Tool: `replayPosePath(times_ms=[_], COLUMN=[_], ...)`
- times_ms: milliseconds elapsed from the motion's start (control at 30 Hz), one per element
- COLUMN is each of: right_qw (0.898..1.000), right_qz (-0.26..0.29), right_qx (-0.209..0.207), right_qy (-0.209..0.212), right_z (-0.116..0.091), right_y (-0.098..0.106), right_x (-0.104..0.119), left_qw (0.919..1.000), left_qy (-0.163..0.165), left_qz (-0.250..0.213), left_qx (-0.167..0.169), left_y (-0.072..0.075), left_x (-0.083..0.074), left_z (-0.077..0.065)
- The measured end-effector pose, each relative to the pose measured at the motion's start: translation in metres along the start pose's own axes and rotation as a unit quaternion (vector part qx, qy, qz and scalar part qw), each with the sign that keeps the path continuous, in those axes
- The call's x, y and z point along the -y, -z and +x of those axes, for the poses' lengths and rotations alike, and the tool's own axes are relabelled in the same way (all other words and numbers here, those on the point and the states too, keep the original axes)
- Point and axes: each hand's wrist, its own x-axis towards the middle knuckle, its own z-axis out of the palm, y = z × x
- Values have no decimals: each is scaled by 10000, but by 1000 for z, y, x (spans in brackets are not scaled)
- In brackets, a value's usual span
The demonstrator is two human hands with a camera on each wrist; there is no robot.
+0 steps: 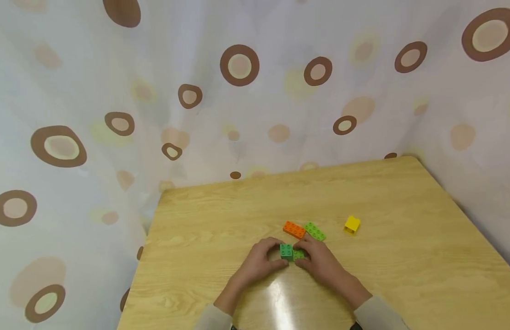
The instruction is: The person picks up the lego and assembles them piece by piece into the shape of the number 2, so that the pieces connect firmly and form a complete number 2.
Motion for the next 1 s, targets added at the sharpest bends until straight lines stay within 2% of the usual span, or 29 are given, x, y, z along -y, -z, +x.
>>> replayPosePath(times_ms=[200, 400, 467, 567, 633, 700, 800, 1000], right_qw=[9998, 9991, 9996, 9981, 9940, 9896, 9882, 9917], right_qz=[102, 38, -71, -317, -512, -696, -822, -854], right_qx=[125, 302, 112, -495, -953, -1242, -1282, -959], right_qy=[69, 278, 267, 202, 174, 198, 187, -114], right_z=[3, 6, 8, 15, 22, 30, 41, 54], right_y=[2, 9, 12, 11, 9, 6, -1, -16], right_x=[-3, -2, 1, 4, 4, 1, -6, -16], left_qw=[9993, 9973, 9975, 9980, 9983, 9985, 9983, 9967], left_qy=[51, 27, 14, 21, 24, 8, 11, -21], left_qz=[-365, -728, -696, -608, -556, -525, -553, -781], left_qx=[46, -48, -111, -166, -179, -157, -162, -228], left_y=[-2, 1, 2, 7, 11, 16, 21, 25], left_x=[4, 10, 12, 15, 16, 16, 19, 26], left_z=[-1, -3, -6, -12, -16, -19, -23, -28])
